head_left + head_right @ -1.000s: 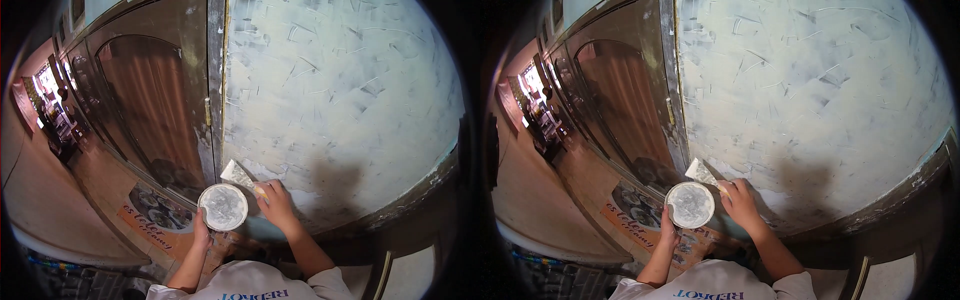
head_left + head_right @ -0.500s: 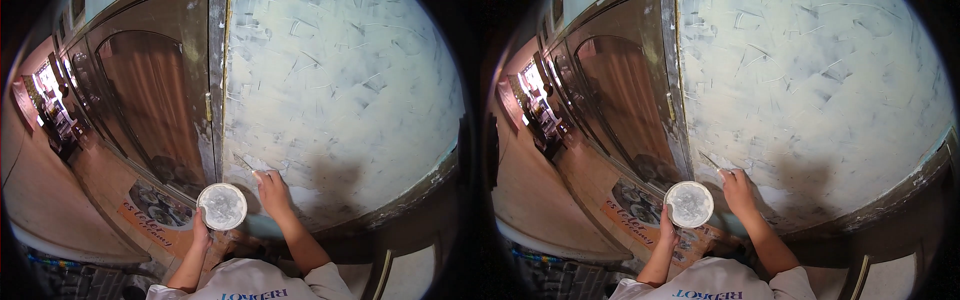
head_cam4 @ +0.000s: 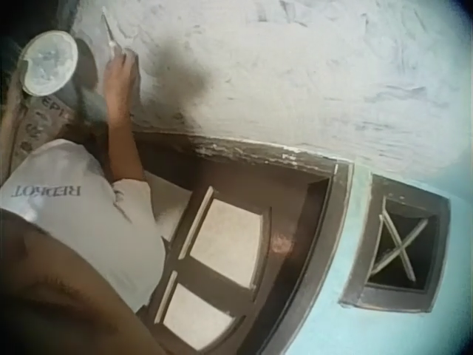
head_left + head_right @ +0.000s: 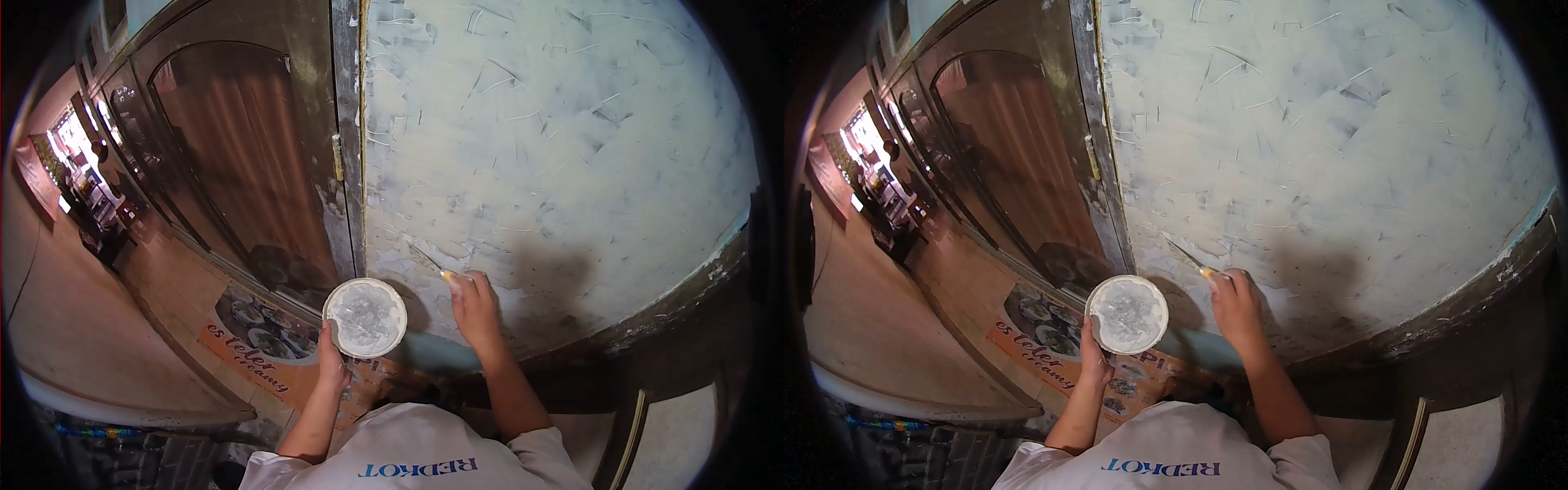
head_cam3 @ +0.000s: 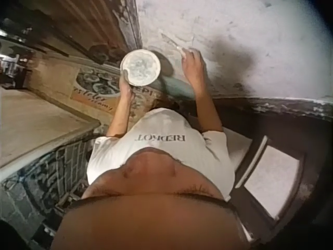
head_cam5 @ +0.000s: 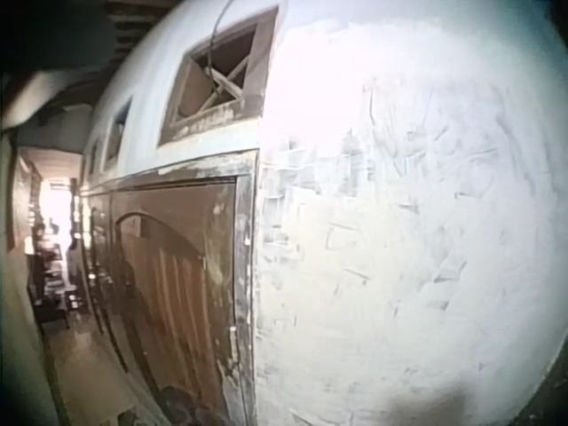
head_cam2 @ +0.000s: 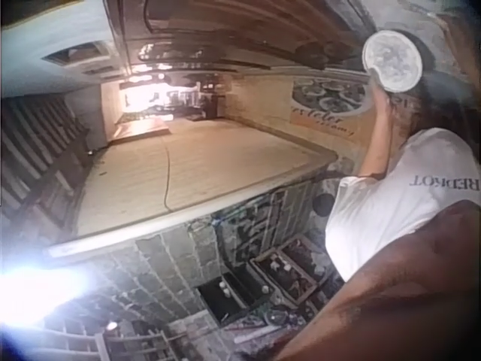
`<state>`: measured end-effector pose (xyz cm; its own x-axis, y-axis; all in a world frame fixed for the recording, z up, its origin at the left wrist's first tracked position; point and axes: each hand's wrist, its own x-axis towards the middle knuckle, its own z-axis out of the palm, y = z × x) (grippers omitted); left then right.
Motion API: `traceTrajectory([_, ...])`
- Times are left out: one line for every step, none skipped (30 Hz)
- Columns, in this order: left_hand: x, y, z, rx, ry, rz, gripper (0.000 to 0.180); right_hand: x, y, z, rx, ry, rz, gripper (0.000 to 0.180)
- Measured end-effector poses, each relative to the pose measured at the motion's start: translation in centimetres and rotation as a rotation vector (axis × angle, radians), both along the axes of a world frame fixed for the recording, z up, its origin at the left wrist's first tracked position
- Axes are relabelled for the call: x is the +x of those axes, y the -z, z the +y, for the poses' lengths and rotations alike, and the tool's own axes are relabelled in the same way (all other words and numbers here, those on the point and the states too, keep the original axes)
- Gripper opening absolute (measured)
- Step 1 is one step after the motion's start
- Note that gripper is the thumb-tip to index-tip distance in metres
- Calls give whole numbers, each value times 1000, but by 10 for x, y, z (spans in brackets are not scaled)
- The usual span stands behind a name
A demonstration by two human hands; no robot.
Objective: Applying plaster or wall putty to a wall using a putty knife.
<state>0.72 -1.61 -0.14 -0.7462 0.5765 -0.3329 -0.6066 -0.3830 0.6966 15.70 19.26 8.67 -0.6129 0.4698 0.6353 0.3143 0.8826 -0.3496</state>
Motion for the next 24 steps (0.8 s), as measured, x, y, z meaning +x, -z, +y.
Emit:
traceTrajectory([0,-4,0,-3,-1,-2,54,8,0,3,-2,-46,24,23])
traceTrajectory([0,-6,1,-5,-3,-4,54,11,0,4,-3,-93,48,19])
traceTrajectory([0,-5,2,-4,-1,-5,54,10,-2,3,-2,-92,47,19])
traceTrajectory([-2,-1,3,-8,6,6,54,5,-6,2,16,-121,56,20])
traceTrajectory([-2,1,4,-12,13,16,54,-1,-10,1,33,-152,65,20])
traceTrajectory([-2,0,6,-11,15,13,54,-10,-15,-4,34,-149,62,20])
traceTrajectory([-1,-4,9,-3,30,2,55,-21,-22,-11,5,-121,48,20])
traceTrajectory([1,-7,12,5,45,-9,55,-25,-27,-13,-24,-92,34,19])
traceTrajectory([1,-10,12,6,44,-9,55,-27,-28,-10,-23,-93,34,19])
traceTrajectory([2,-14,13,-7,45,3,55,-26,-28,-7,-1,-71,49,20])
traceTrajectory([3,-17,13,-19,47,15,56,-24,-28,-2,21,-48,63,21])
traceTrajectory([2,-17,10,-31,27,17,56,-17,-31,1,-49,-67,39,23])
traceTrajectory([1,-13,7,-30,23,17,56,-6,-34,5,-47,-72,38,23])
traceTrajectory([-2,-8,4,-2,26,18,56,3,-37,8,21,-104,46,25])
traceTrajectory([-3,-4,4,27,35,18,56,11,-38,7,90,-131,54,26])
traceTrajectory([-2,-2,3,-17,8,23,55,16,-36,1,70,-84,50,26])
traceTrajectory([-2,0,3,-14,6,23,55,11,-37,-2,72,-86,50,26])
traceTrajectory([0,-2,3,-3,6,5,53,5,-40,-9,58,-103,47,27])
traceTrajectory([-1,-3,4,10,3,-11,51,-5,-41,-15,45,-123,47,28])
traceTrajectory([0,0,4,16,2,10,51,-18,-40,-19,47,-120,50,28])
traceTrajectory([0,0,5,18,8,12,51,-33,-39,-23,46,-129,41,28])
traceTrajectory([0,2,4,9,19,11,53,-41,-37,-22,43,-143,32,29])
traceTrajectory([-1,2,5,-1,31,10,54,-43,-37,-20,45,-140,33,29])
traceTrajectory([-1,3,4,-10,38,6,56,-44,-36,-18,45,-91,20,28])
